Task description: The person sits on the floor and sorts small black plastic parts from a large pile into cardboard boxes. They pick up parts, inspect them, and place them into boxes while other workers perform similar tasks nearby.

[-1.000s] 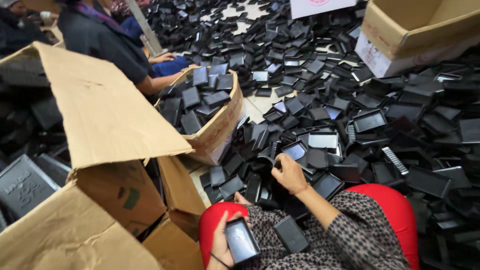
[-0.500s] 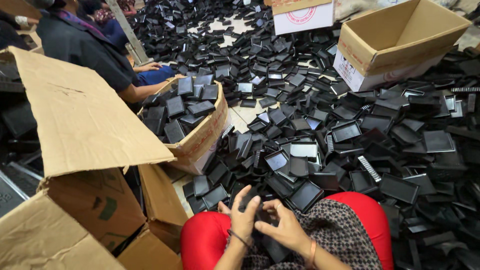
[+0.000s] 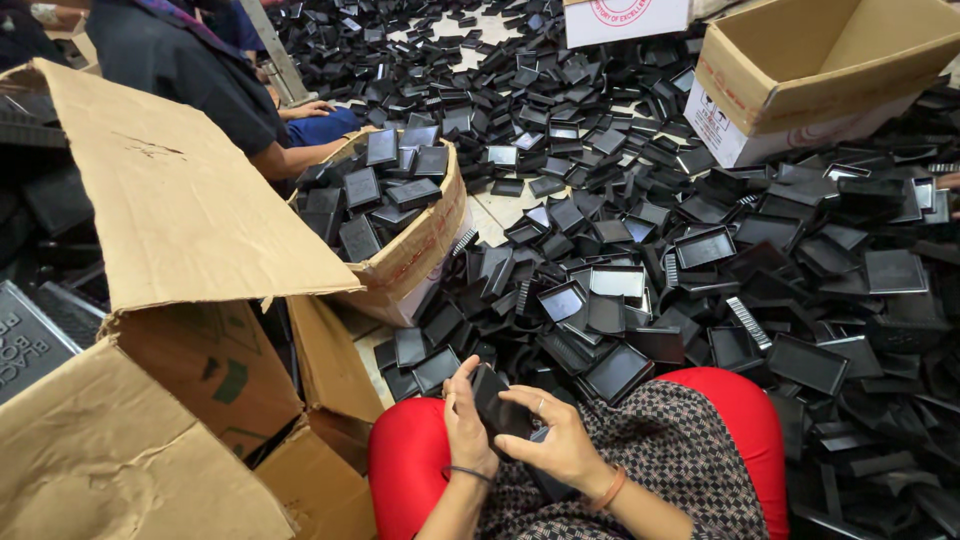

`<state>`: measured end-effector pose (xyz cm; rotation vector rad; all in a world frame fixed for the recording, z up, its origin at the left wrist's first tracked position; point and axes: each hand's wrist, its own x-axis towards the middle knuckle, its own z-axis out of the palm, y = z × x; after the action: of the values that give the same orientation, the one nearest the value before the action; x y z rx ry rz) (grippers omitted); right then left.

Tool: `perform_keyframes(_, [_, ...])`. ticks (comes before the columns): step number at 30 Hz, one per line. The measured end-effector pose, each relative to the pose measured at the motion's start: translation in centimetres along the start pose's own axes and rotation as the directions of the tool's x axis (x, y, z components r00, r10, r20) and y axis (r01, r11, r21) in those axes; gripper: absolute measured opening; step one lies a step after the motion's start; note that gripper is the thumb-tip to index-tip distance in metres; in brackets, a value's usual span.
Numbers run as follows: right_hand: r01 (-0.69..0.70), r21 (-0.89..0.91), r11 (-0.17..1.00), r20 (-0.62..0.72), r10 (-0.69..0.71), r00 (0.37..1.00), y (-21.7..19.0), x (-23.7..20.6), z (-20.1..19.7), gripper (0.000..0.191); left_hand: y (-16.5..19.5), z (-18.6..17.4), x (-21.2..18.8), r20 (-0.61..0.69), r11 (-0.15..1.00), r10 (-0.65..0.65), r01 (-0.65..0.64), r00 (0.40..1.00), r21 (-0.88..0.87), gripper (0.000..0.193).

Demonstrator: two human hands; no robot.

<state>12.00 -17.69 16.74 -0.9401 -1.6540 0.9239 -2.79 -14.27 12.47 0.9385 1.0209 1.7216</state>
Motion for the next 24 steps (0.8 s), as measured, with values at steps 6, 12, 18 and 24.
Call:
perform_keyframes(6, [0.055,0.03,0.998,0.057,-0.057,0.997,0.9,-0.4,-0.9,0.055,1.3,1.3,-0.3,0.098,0.985,-0.057,0.072,0.994,-0.156,0.055])
perform_keyframes(12, [-0.449,0.753,0.482,0.252,0.419,0.872,4.5,-0.3,-0.9,0.042,3.2,1.8,-1.1,0.225,0.948,-0.009,0.08,0.974,-0.308,0.056])
perform_keyframes(18, [-0.378,0.59,0.714,0.167,0.35,0.922,6.3,-0.5,-2.4,0.033,1.9,-0.6,0.7,0.298,0.902,-0.292,0.365,0.909,-0.229,0.055])
perform_keyframes(24, [-0.445,0.41,0.796,0.243,0.375,0.895,6.3,-2.5,-2.3,0.038,-0.7,-4.3,-0.1,0.203,0.751,-0.23,0.042,0.952,0.659,0.028])
